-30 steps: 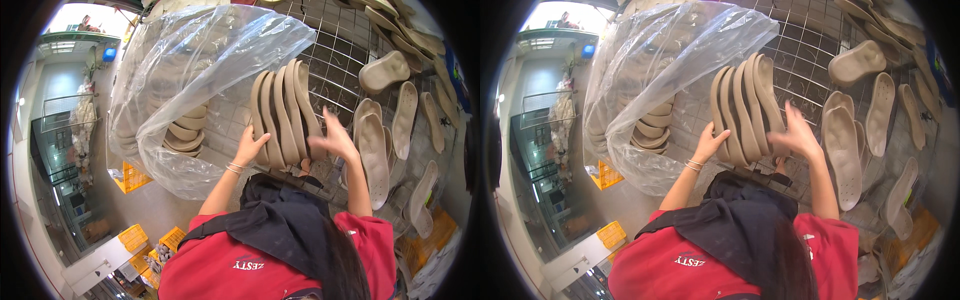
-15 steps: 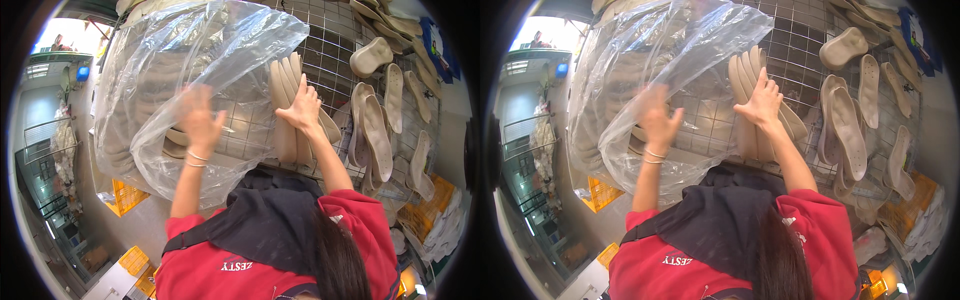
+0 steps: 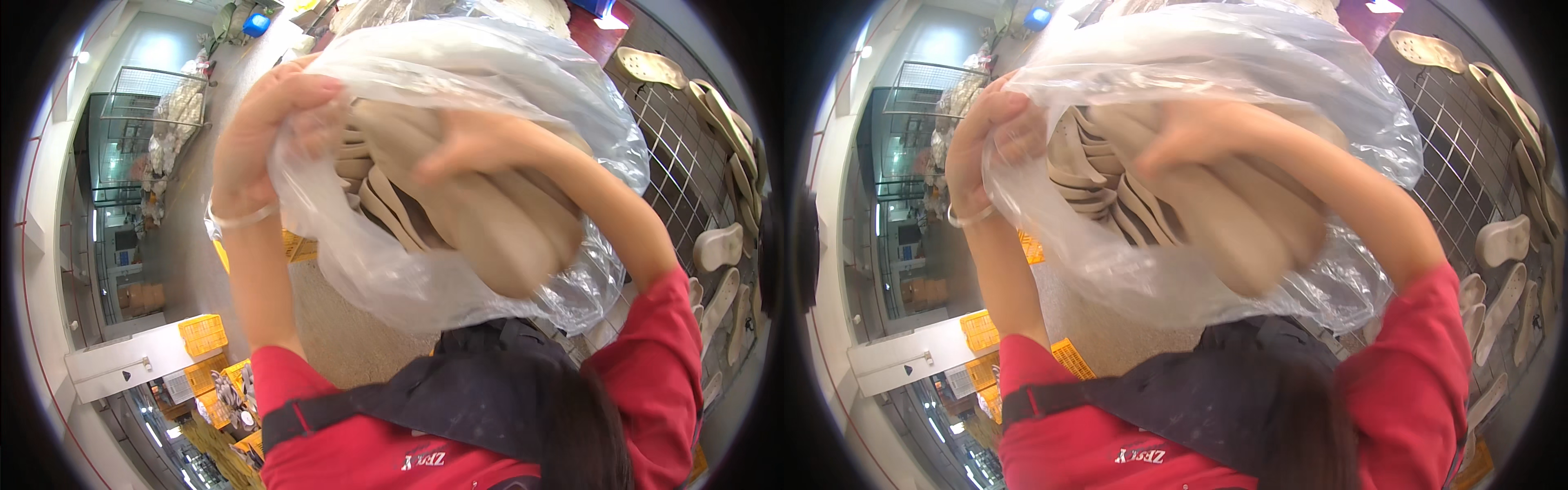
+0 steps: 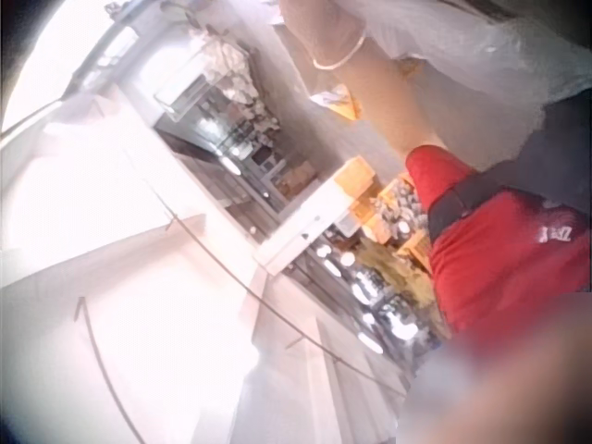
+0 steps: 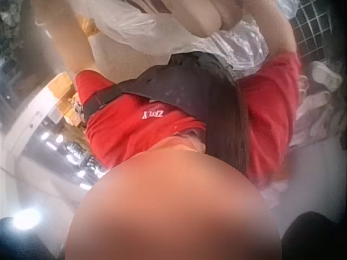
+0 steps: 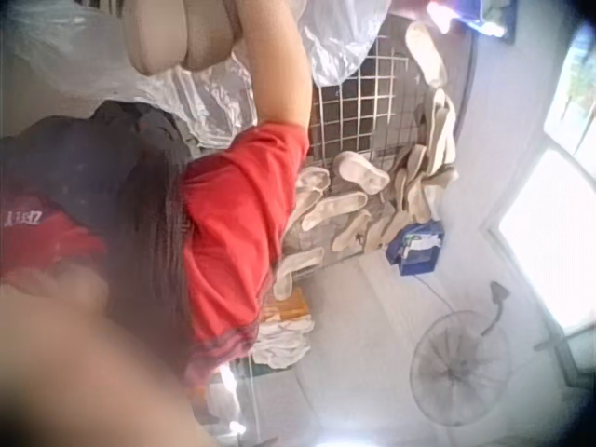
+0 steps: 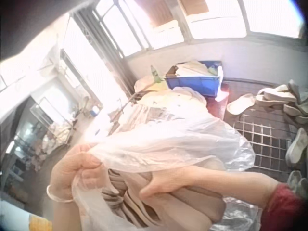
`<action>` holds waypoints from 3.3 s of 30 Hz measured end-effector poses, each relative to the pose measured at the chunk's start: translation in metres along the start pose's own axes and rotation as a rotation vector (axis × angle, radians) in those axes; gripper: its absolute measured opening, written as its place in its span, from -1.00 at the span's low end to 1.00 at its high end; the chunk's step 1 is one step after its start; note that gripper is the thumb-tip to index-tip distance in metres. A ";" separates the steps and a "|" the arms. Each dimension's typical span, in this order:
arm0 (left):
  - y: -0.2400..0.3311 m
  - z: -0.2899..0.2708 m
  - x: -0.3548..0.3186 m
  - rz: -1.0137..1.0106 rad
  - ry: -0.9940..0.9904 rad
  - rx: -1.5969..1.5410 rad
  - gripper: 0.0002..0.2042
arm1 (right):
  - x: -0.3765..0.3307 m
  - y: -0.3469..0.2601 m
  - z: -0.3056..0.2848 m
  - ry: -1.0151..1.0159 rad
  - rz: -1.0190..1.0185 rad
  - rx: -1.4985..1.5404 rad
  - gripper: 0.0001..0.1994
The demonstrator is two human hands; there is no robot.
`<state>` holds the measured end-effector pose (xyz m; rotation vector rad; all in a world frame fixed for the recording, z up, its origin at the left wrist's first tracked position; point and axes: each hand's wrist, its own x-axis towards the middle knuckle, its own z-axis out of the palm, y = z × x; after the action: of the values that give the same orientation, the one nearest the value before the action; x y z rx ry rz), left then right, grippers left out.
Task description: The person repeatedly picks up beige shoe insoles from a wire rack and stacks them into a plastic bag. They also move stacks of insoles between yellow crates and the rack, aligning and bundling them by hand.
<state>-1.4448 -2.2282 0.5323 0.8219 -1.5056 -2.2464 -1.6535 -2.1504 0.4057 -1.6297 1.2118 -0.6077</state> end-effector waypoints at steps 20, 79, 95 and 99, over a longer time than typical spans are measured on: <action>-0.116 -0.073 0.105 0.378 0.787 2.085 -0.48 | -0.367 0.151 0.179 0.967 0.549 -0.323 -0.71; -0.441 0.398 0.093 0.199 0.041 1.395 0.35 | -0.670 0.340 0.091 1.747 0.803 -0.066 -0.70; -0.449 0.294 0.045 -0.320 -0.422 0.717 -0.31 | -0.512 0.192 0.244 1.045 0.626 0.369 -0.54; -0.425 0.307 0.074 -0.540 -0.389 0.431 -0.35 | -0.502 0.177 0.144 0.828 0.795 0.400 -0.57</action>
<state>-1.6685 -1.8740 0.2079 1.0576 -2.2240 -2.6104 -1.8000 -1.6375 0.2650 -0.4375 2.0064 -0.9432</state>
